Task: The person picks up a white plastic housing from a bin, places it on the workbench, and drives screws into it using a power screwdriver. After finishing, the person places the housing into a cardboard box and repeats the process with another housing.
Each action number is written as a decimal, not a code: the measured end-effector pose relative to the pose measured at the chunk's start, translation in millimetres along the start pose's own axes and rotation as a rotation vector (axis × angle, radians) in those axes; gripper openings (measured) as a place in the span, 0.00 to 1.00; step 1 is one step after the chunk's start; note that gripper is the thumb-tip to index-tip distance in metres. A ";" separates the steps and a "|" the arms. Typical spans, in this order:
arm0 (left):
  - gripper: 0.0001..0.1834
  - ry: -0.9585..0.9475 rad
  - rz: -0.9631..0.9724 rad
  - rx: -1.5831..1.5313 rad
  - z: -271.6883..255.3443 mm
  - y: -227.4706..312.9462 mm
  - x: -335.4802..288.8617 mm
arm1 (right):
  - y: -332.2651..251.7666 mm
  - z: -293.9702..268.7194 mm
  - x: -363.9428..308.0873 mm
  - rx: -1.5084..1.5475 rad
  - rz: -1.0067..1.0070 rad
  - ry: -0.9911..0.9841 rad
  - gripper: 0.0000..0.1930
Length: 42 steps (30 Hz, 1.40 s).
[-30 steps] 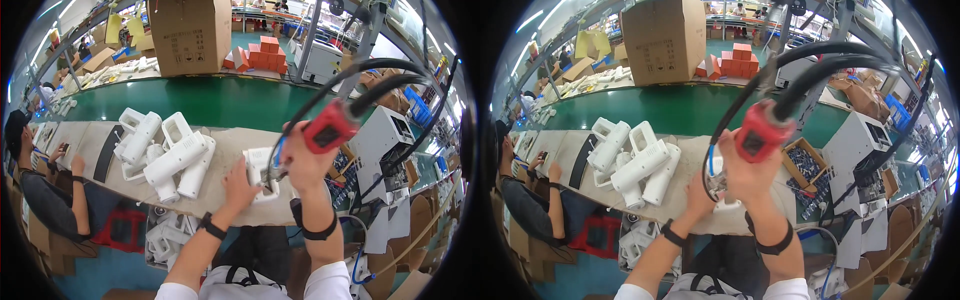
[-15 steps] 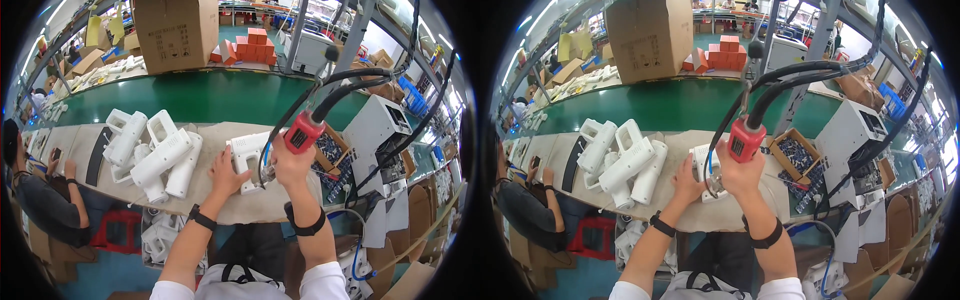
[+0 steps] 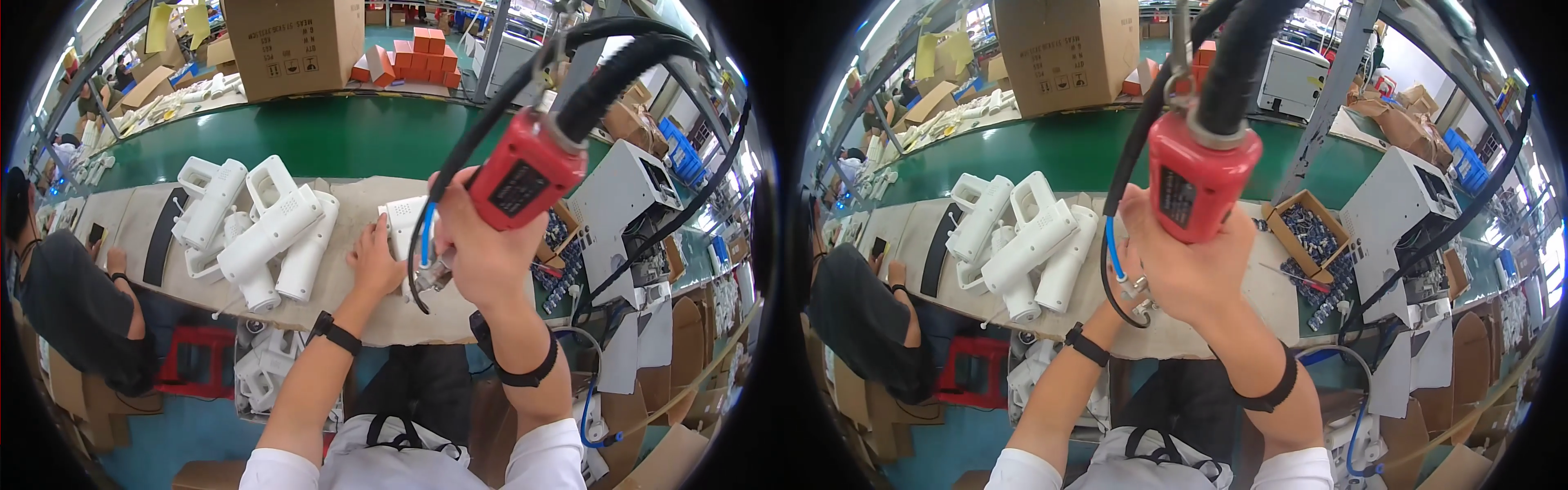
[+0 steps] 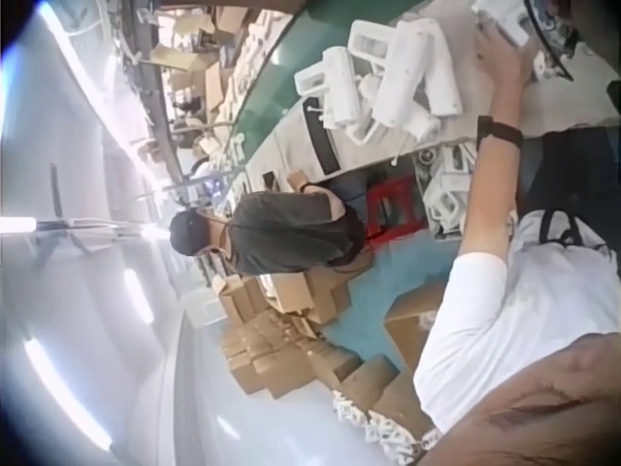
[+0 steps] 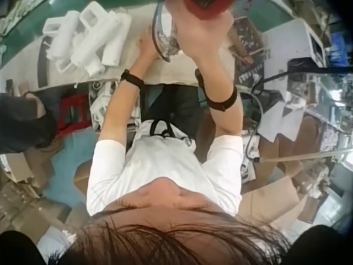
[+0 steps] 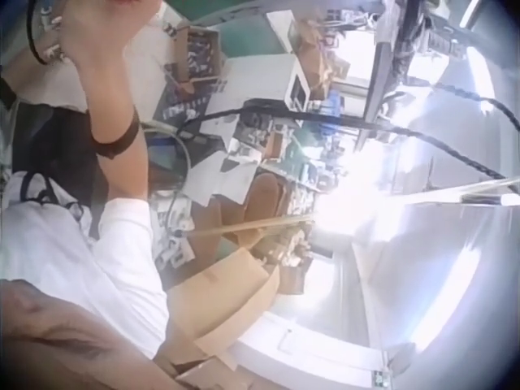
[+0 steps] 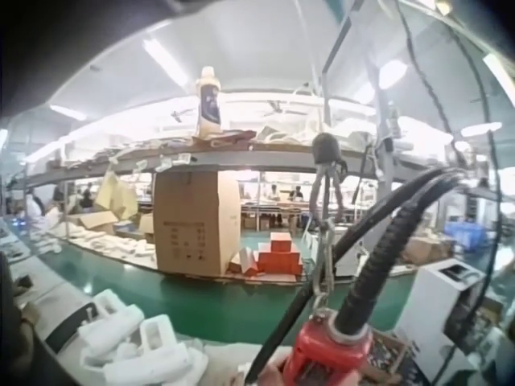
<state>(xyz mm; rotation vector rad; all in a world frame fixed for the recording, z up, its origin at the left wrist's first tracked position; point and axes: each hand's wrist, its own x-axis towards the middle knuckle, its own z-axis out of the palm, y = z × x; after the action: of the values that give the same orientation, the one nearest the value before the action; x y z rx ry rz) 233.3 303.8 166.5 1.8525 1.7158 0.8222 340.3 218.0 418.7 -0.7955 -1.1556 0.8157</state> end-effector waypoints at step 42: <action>0.50 0.252 0.151 0.407 -250.1 -86.5 -81.5 | -42.9 -339.3 -317.2 0.118 0.824 0.486 0.26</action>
<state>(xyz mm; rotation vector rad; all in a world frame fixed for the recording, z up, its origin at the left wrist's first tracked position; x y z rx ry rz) -7.6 218.6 273.1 2.2476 2.0391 0.8422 611.7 -116.7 240.0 -1.3082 -0.3125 1.2539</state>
